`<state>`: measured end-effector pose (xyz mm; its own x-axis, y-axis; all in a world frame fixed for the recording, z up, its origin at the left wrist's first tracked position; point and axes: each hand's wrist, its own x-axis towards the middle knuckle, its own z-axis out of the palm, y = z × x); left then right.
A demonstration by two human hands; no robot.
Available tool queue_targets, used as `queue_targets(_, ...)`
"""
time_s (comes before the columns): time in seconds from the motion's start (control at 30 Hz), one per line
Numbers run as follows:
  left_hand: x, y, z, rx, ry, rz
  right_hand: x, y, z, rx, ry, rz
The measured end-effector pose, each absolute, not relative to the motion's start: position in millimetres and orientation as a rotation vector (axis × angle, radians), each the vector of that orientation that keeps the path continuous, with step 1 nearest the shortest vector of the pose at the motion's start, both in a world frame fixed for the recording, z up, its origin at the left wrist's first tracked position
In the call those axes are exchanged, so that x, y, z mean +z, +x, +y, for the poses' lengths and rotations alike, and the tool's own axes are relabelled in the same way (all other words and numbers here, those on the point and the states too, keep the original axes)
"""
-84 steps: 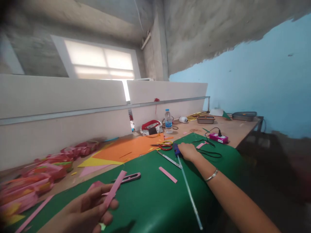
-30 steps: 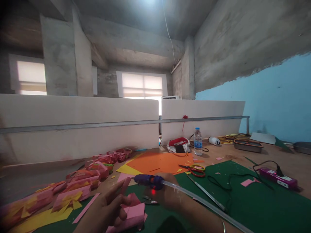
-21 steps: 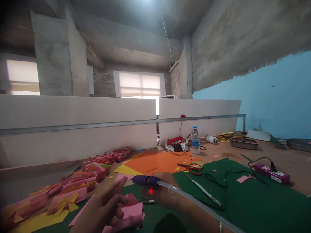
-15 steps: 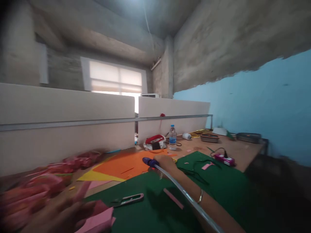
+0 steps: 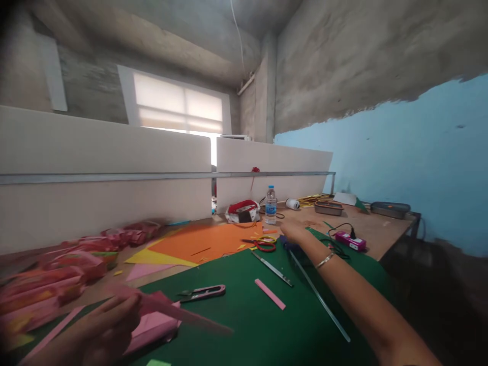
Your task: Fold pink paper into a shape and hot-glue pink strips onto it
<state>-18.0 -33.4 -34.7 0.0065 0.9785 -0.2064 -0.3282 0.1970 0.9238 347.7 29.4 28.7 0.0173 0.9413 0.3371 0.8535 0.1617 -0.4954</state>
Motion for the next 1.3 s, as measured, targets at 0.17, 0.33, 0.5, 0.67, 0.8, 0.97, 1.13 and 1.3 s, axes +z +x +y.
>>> queue_targets(0.17,-11.1,-15.5,-49.8,1.296,0.955,1.088,39.1,223.2,1.3,0.536,-1.239,-2.291)
queue_targets(0.33,-9.3,-12.0,-51.4,1.325,1.316,1.168,23.2,140.2,-23.8,1.03,-0.926,-2.18)
queue_targets(0.5,-22.5,-19.1,-28.4,1.126,2.11,1.538,14.0,166.0,2.8,0.741,-1.056,-1.897)
queue_targets(0.67,-46.8,-21.3,-9.7,0.544,2.472,1.619,0.6,197.8,28.8,0.934,-1.128,-1.803)
queue_targets(0.8,-49.4,-20.9,-9.2,0.558,2.383,1.639,-11.2,198.3,29.4,1.069,-1.125,-1.821)
queue_targets(0.97,-33.6,-17.0,-15.7,0.709,2.371,1.638,-17.6,192.1,19.4,1.153,-1.113,-1.896)
queue_targets(1.13,-23.8,-16.8,-19.3,0.925,2.325,1.621,-15.3,187.6,14.1,0.951,-1.15,-2.031)
queue_targets(1.3,-22.1,-15.2,-21.4,1.008,2.24,1.608,-8.6,185.9,8.2,0.747,-1.183,-2.057)
